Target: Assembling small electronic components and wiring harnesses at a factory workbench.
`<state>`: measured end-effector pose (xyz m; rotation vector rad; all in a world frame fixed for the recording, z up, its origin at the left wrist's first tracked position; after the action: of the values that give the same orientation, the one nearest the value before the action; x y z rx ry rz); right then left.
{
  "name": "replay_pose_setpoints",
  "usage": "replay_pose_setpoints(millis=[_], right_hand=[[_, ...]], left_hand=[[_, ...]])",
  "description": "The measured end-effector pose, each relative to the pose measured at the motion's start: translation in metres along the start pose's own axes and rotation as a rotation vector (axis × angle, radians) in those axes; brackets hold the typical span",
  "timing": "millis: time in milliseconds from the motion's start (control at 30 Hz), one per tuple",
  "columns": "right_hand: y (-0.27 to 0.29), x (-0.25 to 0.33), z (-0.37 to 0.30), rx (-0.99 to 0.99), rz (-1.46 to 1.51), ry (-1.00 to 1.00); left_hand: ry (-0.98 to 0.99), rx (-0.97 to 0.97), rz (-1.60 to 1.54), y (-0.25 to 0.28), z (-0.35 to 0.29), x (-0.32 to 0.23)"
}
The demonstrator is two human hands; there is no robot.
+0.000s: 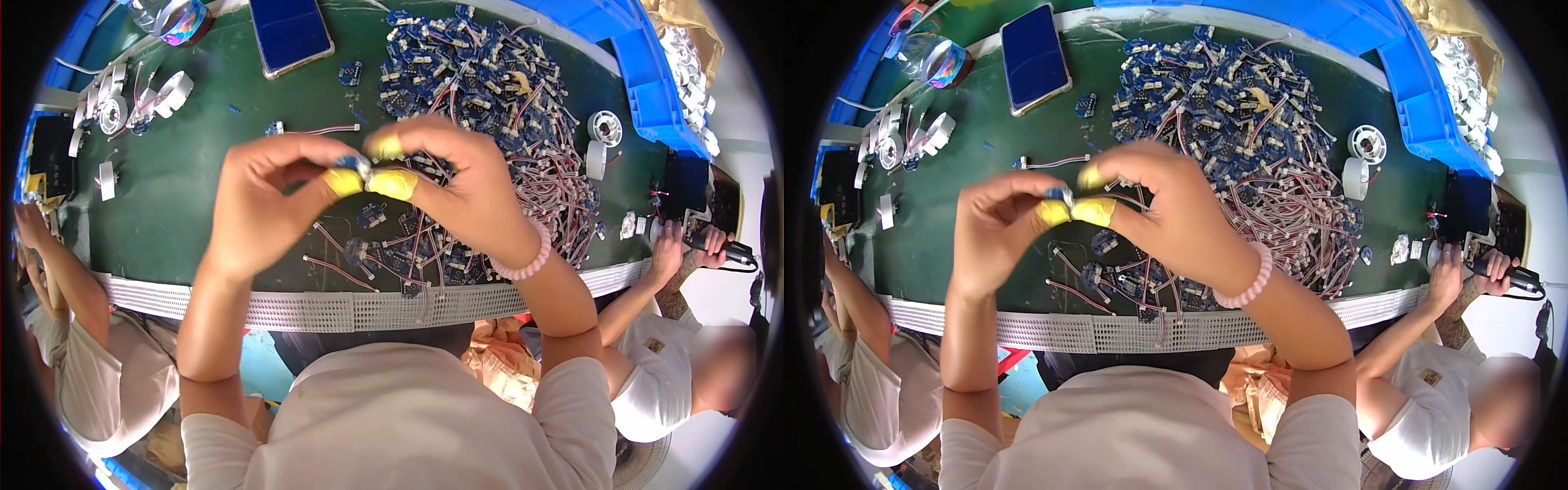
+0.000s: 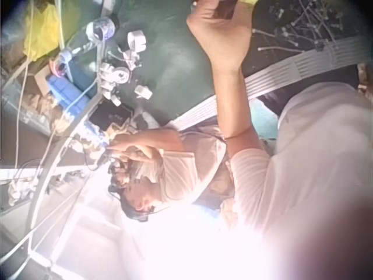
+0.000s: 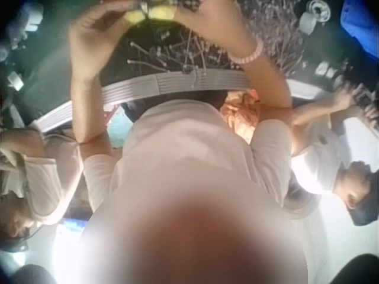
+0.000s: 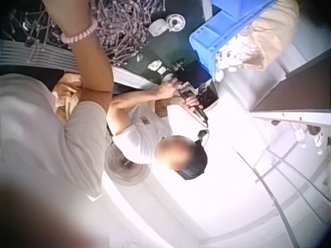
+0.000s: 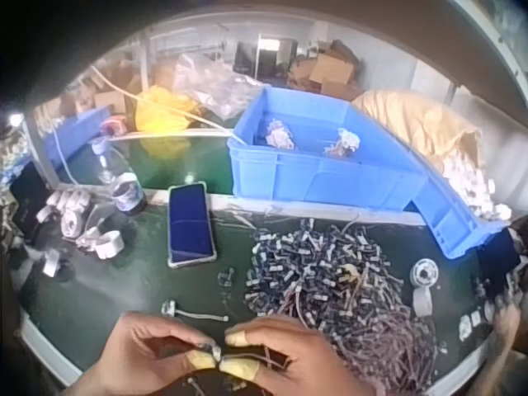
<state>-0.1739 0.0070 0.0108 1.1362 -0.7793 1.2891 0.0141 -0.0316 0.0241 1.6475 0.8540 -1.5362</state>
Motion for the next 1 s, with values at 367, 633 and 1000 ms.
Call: replay_pose_setpoints(millis=[367, 633, 1000], right_hand=[[-0.014, 0.029, -0.034, 0.534, -0.954, 0.133], [-0.029, 0.03, -0.043, 0.621, -0.964, 0.251], [0.008, 0.013, -0.019, 0.144, -0.341, 0.061]], left_hand=[[-0.371, 0.03, 0.949, -0.016, -0.005, 0.005], [-0.289, 0.096, 0.827, -0.027, -0.018, 0.018], [0.049, -0.14, -0.062, -0.011, -0.025, 0.017]])
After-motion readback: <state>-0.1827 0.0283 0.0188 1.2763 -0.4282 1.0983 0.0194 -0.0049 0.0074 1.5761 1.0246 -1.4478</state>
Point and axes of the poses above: each hand's wrist, its own z-axis towards the middle knuckle, its own y-axis out of the back of the hand, x = y × z, the point moved 2 cm from there along z, towards the middle knuckle, and after that the axes turned 4 degrees about z, right-handed, at the moved point
